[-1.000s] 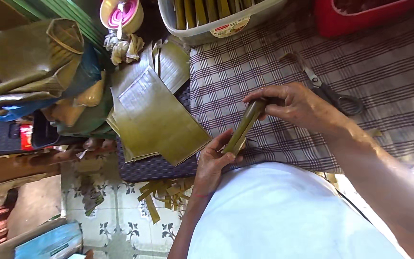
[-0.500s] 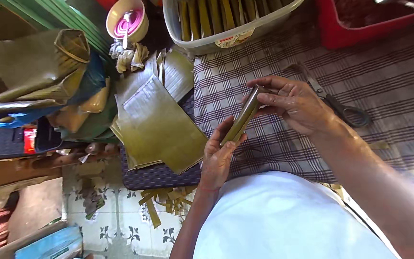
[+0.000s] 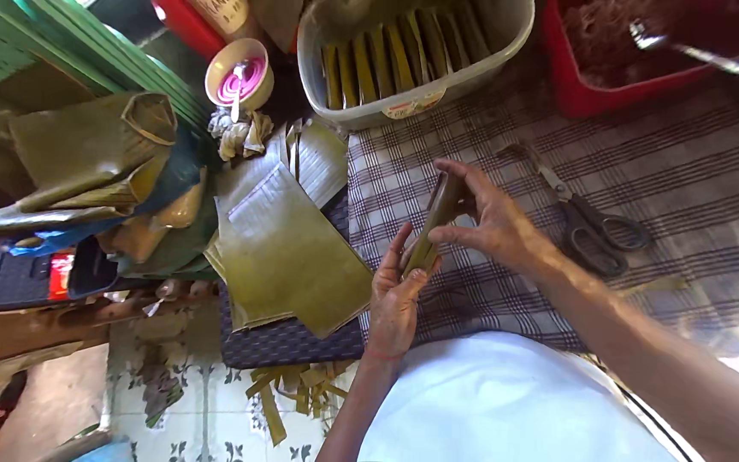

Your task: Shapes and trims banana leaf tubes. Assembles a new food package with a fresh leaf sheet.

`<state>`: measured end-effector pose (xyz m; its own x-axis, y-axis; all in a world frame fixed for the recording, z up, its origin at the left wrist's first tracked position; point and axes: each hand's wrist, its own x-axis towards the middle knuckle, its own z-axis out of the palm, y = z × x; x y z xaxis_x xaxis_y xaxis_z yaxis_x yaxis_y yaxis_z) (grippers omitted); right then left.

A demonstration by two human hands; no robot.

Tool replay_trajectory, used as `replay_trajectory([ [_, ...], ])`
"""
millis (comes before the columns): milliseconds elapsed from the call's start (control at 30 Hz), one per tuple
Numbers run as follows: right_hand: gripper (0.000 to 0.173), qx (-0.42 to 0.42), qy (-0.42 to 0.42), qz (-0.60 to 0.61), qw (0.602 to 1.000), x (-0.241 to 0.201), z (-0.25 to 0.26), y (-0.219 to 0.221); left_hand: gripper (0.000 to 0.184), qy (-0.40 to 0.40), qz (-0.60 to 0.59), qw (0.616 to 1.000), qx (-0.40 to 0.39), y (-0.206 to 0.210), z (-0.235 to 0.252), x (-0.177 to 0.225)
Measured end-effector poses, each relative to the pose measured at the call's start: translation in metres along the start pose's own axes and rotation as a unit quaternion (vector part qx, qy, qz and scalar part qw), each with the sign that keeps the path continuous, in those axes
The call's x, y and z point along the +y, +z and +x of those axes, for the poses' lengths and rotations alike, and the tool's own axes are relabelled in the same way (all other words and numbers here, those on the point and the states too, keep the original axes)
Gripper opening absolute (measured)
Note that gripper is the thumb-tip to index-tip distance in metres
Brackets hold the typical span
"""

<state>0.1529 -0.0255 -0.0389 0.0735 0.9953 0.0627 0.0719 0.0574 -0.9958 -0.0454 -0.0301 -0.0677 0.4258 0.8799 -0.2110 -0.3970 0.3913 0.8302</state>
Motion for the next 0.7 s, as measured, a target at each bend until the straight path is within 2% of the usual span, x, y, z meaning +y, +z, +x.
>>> replay_trajectory([
  [33, 0.093, 0.008, -0.018, -0.012, 1.000, 0.007, 0.001, 0.002, 0.067, 0.000, -0.010, 1.000, -0.013, 0.001, 0.001, 0.001],
  [67, 0.090, 0.017, -0.028, 0.001, 0.999, 0.010, 0.003, 0.001, 0.069, 0.002, -0.022, 0.999, -0.031, 0.002, 0.003, 0.002],
  [200, 0.041, 0.042, -0.009, 0.098, 0.994, 0.010, 0.016, -0.017, 0.079, -0.009, -0.023, 0.995, -0.093, -0.001, 0.012, 0.006],
  [300, 0.024, 0.059, 0.029, 0.132, 0.989, 0.002, 0.028, -0.030, 0.078, -0.015, 0.032, 0.991, -0.127, -0.005, 0.031, 0.008],
  [433, 0.019, 0.033, 0.004, 0.108, 0.994, -0.038, 0.062, -0.054, 0.069, 0.023, 0.208, 0.966, -0.153, 0.017, 0.087, 0.032],
  [567, 0.022, 0.035, -0.047, -0.038, 0.998, -0.082, 0.129, -0.087, 0.058, 0.105, 0.382, 0.904, -0.158, 0.067, 0.152, 0.083],
  [633, 0.023, 0.031, -0.048, -0.084, 0.995, -0.096, 0.167, -0.105, 0.060, 0.137, 0.436, 0.875, -0.160, 0.087, 0.193, 0.101],
  [700, 0.024, 0.026, -0.028, -0.105, 0.994, -0.105, 0.201, -0.120, 0.065, 0.137, 0.478, 0.856, -0.145, 0.106, 0.231, 0.111],
])
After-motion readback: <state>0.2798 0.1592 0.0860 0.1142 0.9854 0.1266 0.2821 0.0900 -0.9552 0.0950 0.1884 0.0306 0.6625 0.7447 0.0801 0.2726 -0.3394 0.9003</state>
